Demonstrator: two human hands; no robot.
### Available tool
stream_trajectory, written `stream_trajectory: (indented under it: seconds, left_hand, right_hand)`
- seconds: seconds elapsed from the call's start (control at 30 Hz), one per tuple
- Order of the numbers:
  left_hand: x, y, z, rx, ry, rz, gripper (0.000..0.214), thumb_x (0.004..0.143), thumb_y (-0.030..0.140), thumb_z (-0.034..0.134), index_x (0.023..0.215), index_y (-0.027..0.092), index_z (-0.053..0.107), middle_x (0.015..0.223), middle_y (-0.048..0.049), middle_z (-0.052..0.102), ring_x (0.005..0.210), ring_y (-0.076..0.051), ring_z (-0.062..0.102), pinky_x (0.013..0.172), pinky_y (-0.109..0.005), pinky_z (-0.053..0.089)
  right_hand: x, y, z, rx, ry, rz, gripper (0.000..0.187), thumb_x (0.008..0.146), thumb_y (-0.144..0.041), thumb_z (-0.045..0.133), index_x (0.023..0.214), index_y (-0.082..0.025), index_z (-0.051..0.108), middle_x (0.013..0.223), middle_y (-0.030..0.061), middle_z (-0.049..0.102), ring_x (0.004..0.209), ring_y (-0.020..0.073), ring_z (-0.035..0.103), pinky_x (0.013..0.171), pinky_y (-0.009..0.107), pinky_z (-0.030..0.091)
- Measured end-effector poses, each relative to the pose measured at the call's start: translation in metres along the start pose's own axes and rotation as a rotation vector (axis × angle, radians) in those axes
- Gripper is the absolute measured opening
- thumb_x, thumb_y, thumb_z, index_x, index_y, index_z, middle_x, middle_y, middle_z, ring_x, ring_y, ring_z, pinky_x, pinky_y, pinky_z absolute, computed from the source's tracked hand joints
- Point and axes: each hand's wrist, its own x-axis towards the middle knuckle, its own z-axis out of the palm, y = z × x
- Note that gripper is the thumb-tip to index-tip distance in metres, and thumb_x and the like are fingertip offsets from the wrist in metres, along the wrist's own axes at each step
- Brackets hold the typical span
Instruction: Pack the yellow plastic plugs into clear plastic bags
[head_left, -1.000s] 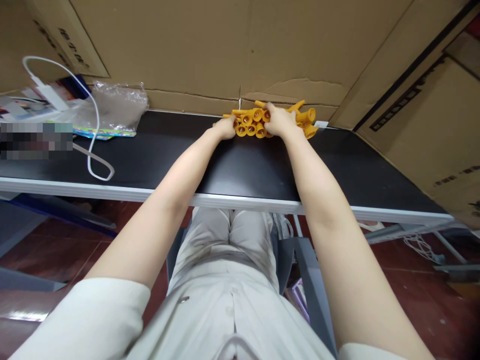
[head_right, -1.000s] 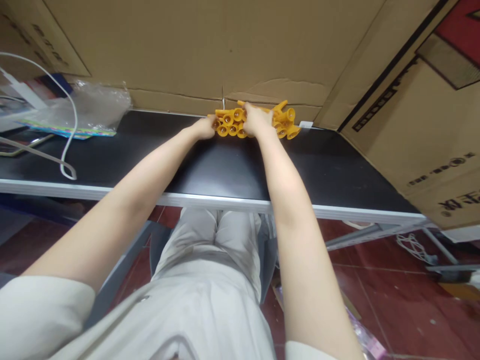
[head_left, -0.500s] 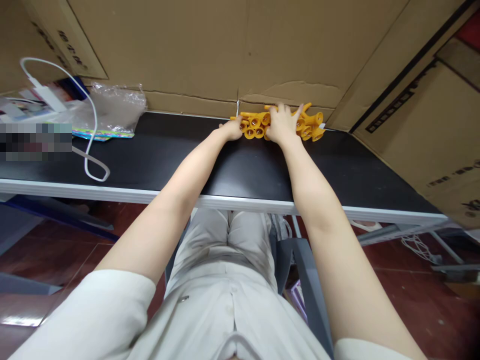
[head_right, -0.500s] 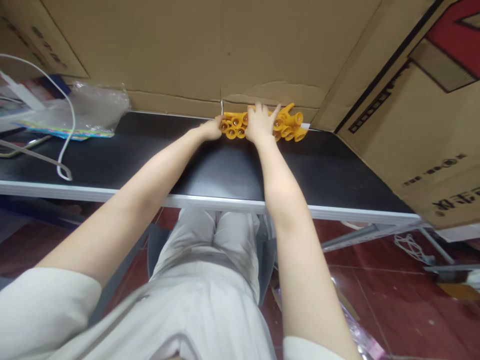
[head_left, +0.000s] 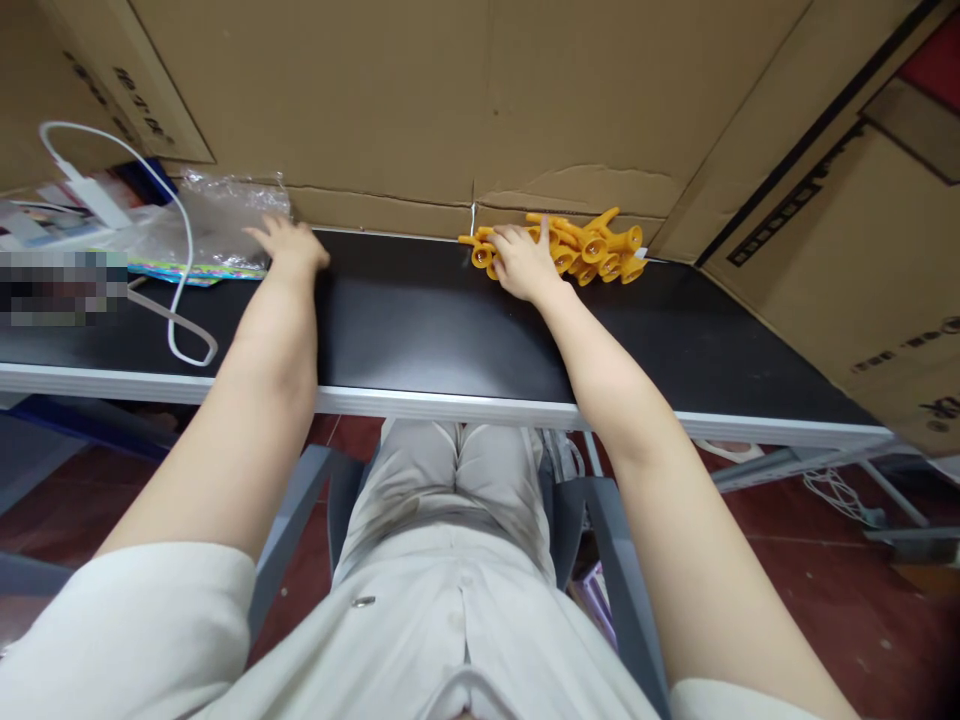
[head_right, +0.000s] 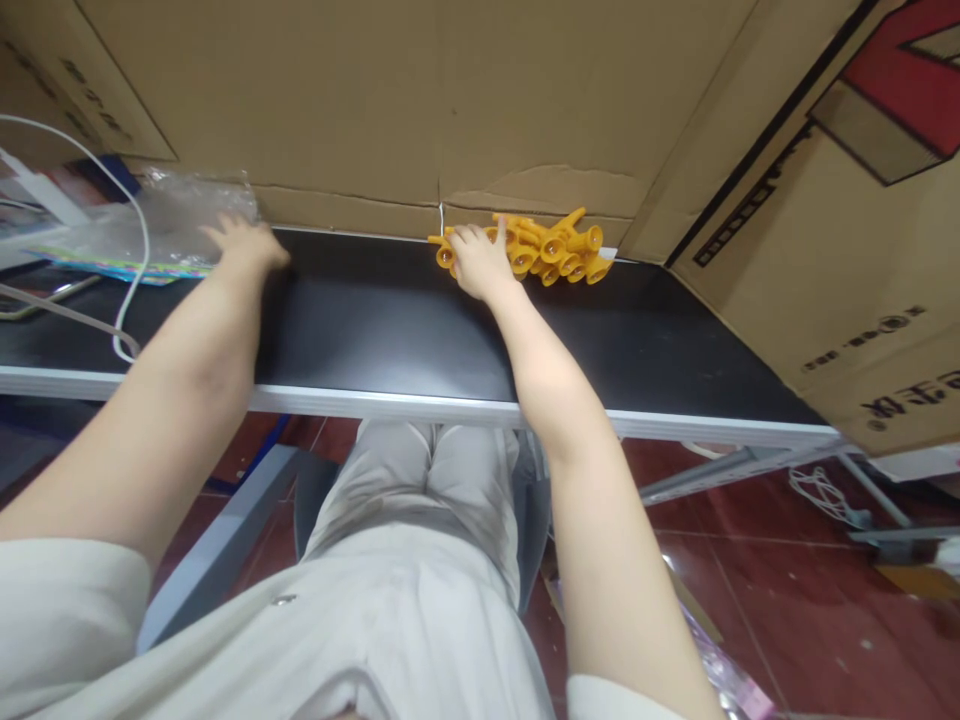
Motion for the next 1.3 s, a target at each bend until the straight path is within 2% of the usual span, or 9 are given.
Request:
stream_trajectory:
  seconds: [0.13, 0.23, 0.33, 0.47, 0.6, 0.8, 0.93, 1.13, 1.3]
  left_hand:
    - [0.02, -0.03, 0.015, -0.006, -0.096, -0.091, 0.097, 0.096, 0.054, 0.046, 0.172, -0.004, 0.026, 0.186, -0.0271, -0.003, 0.172, -0.045, -0.012, 0.124, -0.088, 0.005]
    - [0.029, -0.038, 0.019, 0.022, -0.128, -0.092, 0.107, 0.09, 0.06, 0.043, 0.169, -0.01, 0.025, 0.185, -0.0284, 0.002, 0.172, -0.044, -0.01, 0.122, -0.09, 0.002]
    - [0.031, -0.038, 0.02, 0.061, -0.108, -0.058, 0.101, 0.09, 0.054, 0.045, 0.168, -0.008, 0.031, 0.185, -0.0252, 0.013, 0.172, -0.044, -0.001, 0.123, -0.089, 0.0]
    - [0.025, -0.035, 0.017, 0.072, 0.109, -0.056, 0.075, 0.097, 0.039, 0.04, 0.164, 0.005, 0.044, 0.182, -0.017, 0.031, 0.171, -0.036, 0.013, 0.131, -0.078, -0.001]
    - [0.011, -0.033, 0.003, -0.011, 0.338, 0.04, 0.067, 0.101, 0.035, 0.032, 0.157, 0.004, 0.053, 0.173, -0.0148, 0.047, 0.163, -0.033, 0.027, 0.139, -0.064, 0.001]
    - [-0.012, -0.005, -0.024, -0.202, 0.485, 0.216, 0.061, 0.101, 0.022, 0.033, 0.154, 0.006, 0.058, 0.163, -0.0141, 0.059, 0.16, -0.029, 0.037, 0.14, -0.063, 0.007]
    - [-0.026, 0.033, -0.027, -0.251, 0.501, 0.406, 0.054, 0.1, 0.015, 0.037, 0.147, 0.018, 0.065, 0.16, -0.0042, 0.065, 0.16, -0.02, 0.04, 0.14, -0.059, 0.006]
    - [-0.043, 0.076, -0.003, -0.154, 0.305, 0.716, 0.05, 0.089, 0.009, 0.043, 0.118, 0.019, 0.082, 0.142, -0.0088, 0.076, 0.147, -0.025, 0.058, 0.13, -0.045, 0.031]
    - [-0.037, 0.072, 0.011, -0.151, 0.145, 0.629, 0.045, 0.08, 0.012, 0.048, 0.105, 0.017, 0.085, 0.112, -0.0112, 0.083, 0.122, -0.029, 0.072, 0.114, -0.036, 0.047]
  right_hand:
    - [-0.004, -0.011, 0.002, -0.028, -0.074, -0.044, 0.062, 0.104, -0.016, 0.033, 0.162, -0.018, 0.054, 0.175, 0.0172, 0.044, 0.164, 0.0377, 0.036, 0.13, 0.083, 0.009]
    - [-0.003, -0.014, 0.006, -0.056, -0.103, -0.041, 0.066, 0.101, -0.014, 0.038, 0.165, -0.02, 0.052, 0.175, 0.0156, 0.045, 0.166, 0.0394, 0.033, 0.128, 0.086, 0.011]
    - [0.0, -0.014, 0.008, -0.079, -0.142, -0.018, 0.07, 0.099, -0.013, 0.041, 0.168, -0.02, 0.049, 0.175, 0.0157, 0.044, 0.168, 0.0392, 0.03, 0.129, 0.085, 0.014]
    - [0.001, -0.014, 0.009, -0.097, -0.17, -0.006, 0.068, 0.103, -0.013, 0.036, 0.17, -0.021, 0.047, 0.179, 0.0139, 0.039, 0.17, 0.0363, 0.027, 0.131, 0.08, 0.017]
    - [0.004, -0.014, 0.013, -0.099, -0.171, 0.013, 0.067, 0.106, -0.015, 0.032, 0.171, -0.023, 0.046, 0.18, 0.0122, 0.035, 0.171, 0.0347, 0.027, 0.133, 0.08, 0.012]
    - [0.024, -0.009, 0.033, -0.141, -0.165, 0.004, 0.067, 0.105, -0.023, 0.038, 0.17, -0.028, 0.047, 0.18, 0.0111, 0.036, 0.171, 0.0366, 0.027, 0.132, 0.082, 0.007]
    - [0.039, -0.01, 0.043, -0.225, -0.218, 0.002, 0.067, 0.105, -0.019, 0.035, 0.17, -0.029, 0.049, 0.18, 0.0106, 0.035, 0.172, 0.0352, 0.025, 0.133, 0.079, 0.005]
    - [0.035, -0.016, 0.032, -0.131, -0.228, 0.013, 0.065, 0.104, -0.011, 0.033, 0.163, -0.024, 0.057, 0.179, 0.0146, 0.038, 0.166, 0.0349, 0.038, 0.135, 0.075, 0.012]
    - [0.015, -0.022, 0.01, -0.081, -0.224, -0.01, 0.07, 0.094, -0.002, 0.041, 0.162, -0.01, 0.054, 0.17, 0.0245, 0.045, 0.158, 0.0382, 0.048, 0.136, 0.069, 0.019]
